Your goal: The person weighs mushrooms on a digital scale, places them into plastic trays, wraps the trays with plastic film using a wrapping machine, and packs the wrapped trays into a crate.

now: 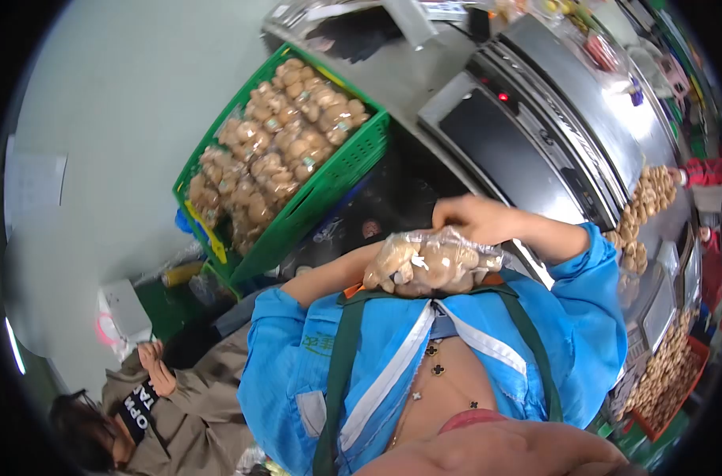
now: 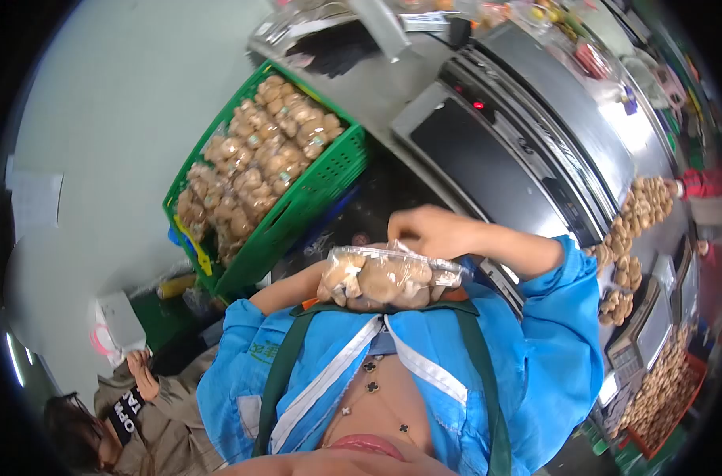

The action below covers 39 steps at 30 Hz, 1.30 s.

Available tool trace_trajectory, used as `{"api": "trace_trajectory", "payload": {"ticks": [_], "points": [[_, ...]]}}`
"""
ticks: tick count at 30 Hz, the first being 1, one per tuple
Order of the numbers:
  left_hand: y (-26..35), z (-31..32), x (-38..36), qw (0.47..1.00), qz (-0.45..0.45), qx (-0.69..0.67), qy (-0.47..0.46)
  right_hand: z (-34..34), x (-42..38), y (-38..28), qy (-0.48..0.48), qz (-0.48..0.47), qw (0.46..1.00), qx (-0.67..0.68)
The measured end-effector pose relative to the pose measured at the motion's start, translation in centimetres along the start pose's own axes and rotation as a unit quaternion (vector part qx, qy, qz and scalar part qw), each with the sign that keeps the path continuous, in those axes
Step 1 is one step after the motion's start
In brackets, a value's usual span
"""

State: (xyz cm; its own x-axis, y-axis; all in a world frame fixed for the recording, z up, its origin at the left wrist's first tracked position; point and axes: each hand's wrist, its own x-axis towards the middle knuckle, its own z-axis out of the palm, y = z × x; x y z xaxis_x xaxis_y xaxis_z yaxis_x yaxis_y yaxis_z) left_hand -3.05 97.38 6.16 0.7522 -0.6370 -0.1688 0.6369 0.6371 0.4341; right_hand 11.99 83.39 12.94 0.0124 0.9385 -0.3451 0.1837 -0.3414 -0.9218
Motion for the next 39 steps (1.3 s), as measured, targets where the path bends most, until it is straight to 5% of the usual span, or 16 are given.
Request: {"api": "trace_trajectory", "payload": {"ticks": [3,4,5,8,11,13,15,18,19,21,23,25,27,33,37,39], "points": [[-0.2,-0.7,-2.7,0.998,0.046,-0.016,0.026,-0.4,1.1,-4.8,0.168,-0.213,0.962,0.031],[-0.3,-1.1,-3.4,0.996,0.072,-0.026,0.037,0.8,1.9,-5.5,0.083,-0.268,0.944,-0.175],[-0.6,-1.4,-4.2,0.993,0.097,-0.041,0.052,3.4,2.4,-7.9,-0.010,-0.157,0.953,-0.259],[-1.4,-2.5,-6.3,0.965,0.184,-0.125,0.143,4.8,6.2,-5.9,0.051,-0.079,0.970,-0.225],[0.3,-2.7,-11.6,0.939,0.258,-0.207,0.097,3.3,10.9,-0.2,0.140,-0.056,0.987,0.061],[-0.2,-4.5,-12.9,0.832,0.478,0.030,0.281,6.2,15.6,-0.1,0.291,-0.105,0.941,0.137],[1.8,-5.0,-15.7,0.607,0.487,0.306,0.548,11.3,19.9,-2.1,0.181,-0.185,0.962,0.086],[3.2,-10.9,-26.4,0.595,0.515,0.070,0.614,15.1,27.0,-5.3,-0.051,-0.184,0.962,0.195],[2.9,-13.0,-29.7,0.519,0.564,0.029,0.641,16.2,29.6,-4.0,-0.051,-0.134,0.986,0.086],[3.5,-11.4,-36.0,0.271,0.451,0.255,0.811,16.7,33.6,-4.5,-0.026,-0.128,0.986,-0.102],[2.6,-12.8,-40.3,0.224,0.267,0.314,0.883,18.0,38.7,-3.1,-0.011,-0.158,0.968,-0.197],[3.2,-13.3,-40.2,0.235,0.174,0.341,0.894,19.4,42.1,-2.6,0.001,-0.180,0.941,-0.288],[3.8,-15.2,-38.9,0.246,0.077,0.363,0.896,20.8,44.7,-2.6,0.070,-0.234,0.829,-0.503],[2.6,-20.2,-37.6,0.308,0.038,0.302,0.901,19.5,46.9,0.6,0.057,-0.198,0.824,-0.528],[4.0,-16.3,-39.3,0.256,0.041,0.359,0.896,19.1,46.7,0.8,0.062,-0.210,0.838,-0.500],[4.2,-16.4,-40.5,0.309,0.036,0.349,0.884,19.2,46.6,0.9,0.067,-0.218,0.840,-0.493]]}}
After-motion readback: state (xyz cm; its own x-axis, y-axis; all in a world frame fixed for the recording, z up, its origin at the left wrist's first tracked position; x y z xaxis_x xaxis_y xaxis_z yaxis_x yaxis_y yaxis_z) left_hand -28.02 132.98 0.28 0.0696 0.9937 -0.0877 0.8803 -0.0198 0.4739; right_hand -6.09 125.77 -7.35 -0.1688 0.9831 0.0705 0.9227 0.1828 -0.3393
